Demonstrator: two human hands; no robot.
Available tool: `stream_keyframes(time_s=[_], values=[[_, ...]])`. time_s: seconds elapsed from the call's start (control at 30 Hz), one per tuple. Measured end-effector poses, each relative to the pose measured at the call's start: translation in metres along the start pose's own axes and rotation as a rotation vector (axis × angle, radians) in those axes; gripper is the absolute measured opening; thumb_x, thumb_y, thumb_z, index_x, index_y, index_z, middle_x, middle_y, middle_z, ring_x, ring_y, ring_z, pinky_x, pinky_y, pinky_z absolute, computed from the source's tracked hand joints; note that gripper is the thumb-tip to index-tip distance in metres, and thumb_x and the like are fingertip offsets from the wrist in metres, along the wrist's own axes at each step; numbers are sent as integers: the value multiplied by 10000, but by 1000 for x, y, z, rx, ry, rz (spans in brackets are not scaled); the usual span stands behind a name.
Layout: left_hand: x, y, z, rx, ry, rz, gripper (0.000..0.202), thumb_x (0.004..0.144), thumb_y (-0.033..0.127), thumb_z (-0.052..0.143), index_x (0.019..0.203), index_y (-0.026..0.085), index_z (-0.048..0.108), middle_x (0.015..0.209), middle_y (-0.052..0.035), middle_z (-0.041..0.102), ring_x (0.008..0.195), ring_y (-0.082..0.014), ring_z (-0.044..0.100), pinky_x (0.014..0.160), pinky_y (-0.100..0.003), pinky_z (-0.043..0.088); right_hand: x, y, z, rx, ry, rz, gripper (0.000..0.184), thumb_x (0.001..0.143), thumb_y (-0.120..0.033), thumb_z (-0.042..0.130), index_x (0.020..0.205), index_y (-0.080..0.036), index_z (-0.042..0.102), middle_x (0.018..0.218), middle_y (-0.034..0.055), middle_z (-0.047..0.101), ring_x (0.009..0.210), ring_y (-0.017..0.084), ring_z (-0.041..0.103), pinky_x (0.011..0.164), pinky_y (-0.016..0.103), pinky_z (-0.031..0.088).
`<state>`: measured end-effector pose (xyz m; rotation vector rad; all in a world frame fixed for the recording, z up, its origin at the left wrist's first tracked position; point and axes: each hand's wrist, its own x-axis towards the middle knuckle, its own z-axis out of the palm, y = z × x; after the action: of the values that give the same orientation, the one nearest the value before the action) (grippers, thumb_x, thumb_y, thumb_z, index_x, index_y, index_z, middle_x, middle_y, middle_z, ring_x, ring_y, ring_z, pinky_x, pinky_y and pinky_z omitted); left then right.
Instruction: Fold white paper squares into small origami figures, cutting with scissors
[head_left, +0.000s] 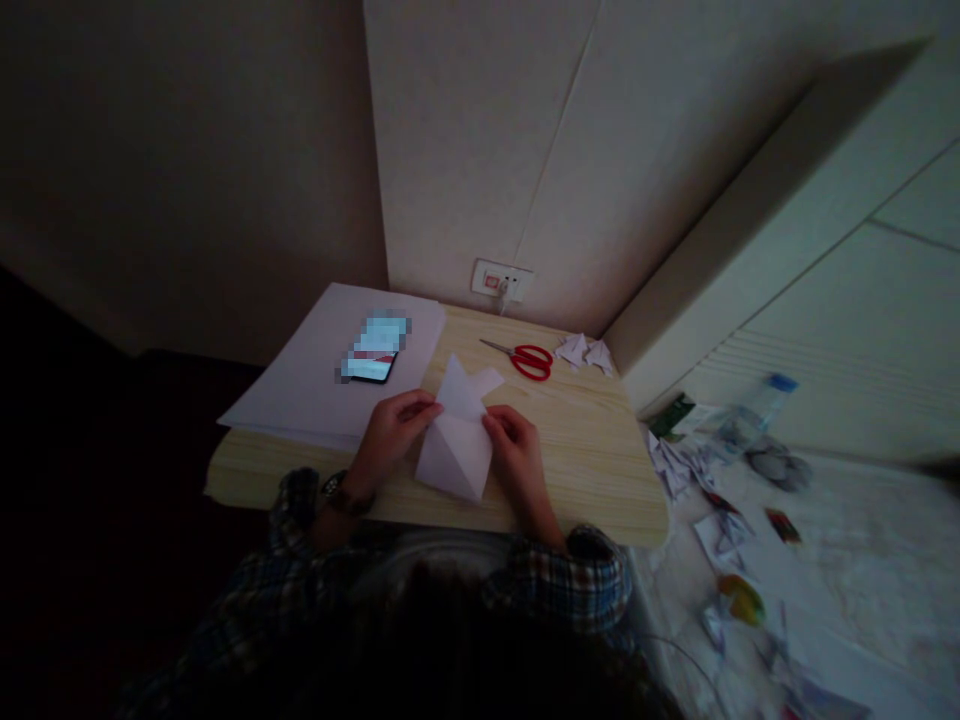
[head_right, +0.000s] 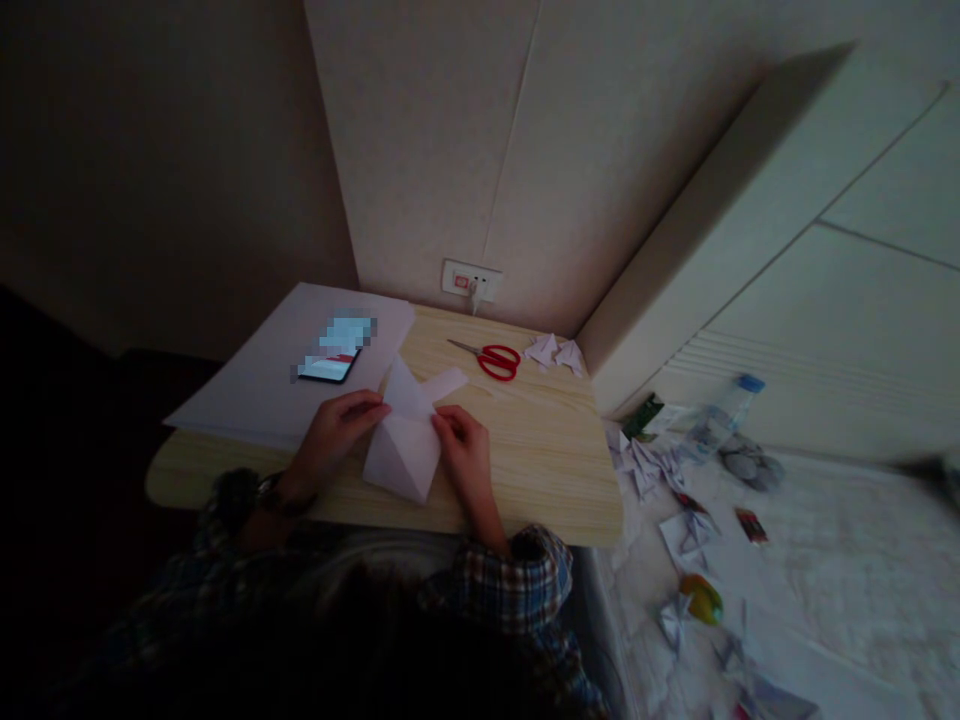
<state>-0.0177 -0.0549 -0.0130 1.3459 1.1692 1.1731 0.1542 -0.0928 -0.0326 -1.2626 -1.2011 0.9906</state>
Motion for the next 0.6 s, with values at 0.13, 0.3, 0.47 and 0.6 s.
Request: stream_keyframes(time_s=[0.13,0.3,0.47,0.6], values=[[-1,-2,-2,-11,46,-16,218,636,372,709,697,171,654,722,-20,702,748,-201,644,707,-282,511,-2,1,1,-7,-30,-19,171,803,-344,604,912,-216,633,736,3,673,640,167,608,533,247,447],[1,-5,-4,-35,119,-31,253,628,392,724,727,171,650,737,-25,704,760,-204,654,701,-286,514,-4,-2,0,-52,6,-93,225,839,-281,566,1058,-235,592,825,11,662,738,168,624,611,254,485],[1,-4,-5,-77,204,-53,300,621,402,728,779,162,640,725,-18,684,713,-184,641,654,-272,501,-6,-9,-1,-130,52,-206,284,838,-163,490,1102,-227,572,1049,54,629,903,176,595,710,276,493],[1,-2,-5,-111,232,-57,312,613,395,724,791,153,638,710,-14,666,668,-167,612,605,-256,483,-8,-13,-2,-213,15,-355,344,771,-110,516,1076,-237,612,1184,75,547,1061,217,536,794,329,492]])
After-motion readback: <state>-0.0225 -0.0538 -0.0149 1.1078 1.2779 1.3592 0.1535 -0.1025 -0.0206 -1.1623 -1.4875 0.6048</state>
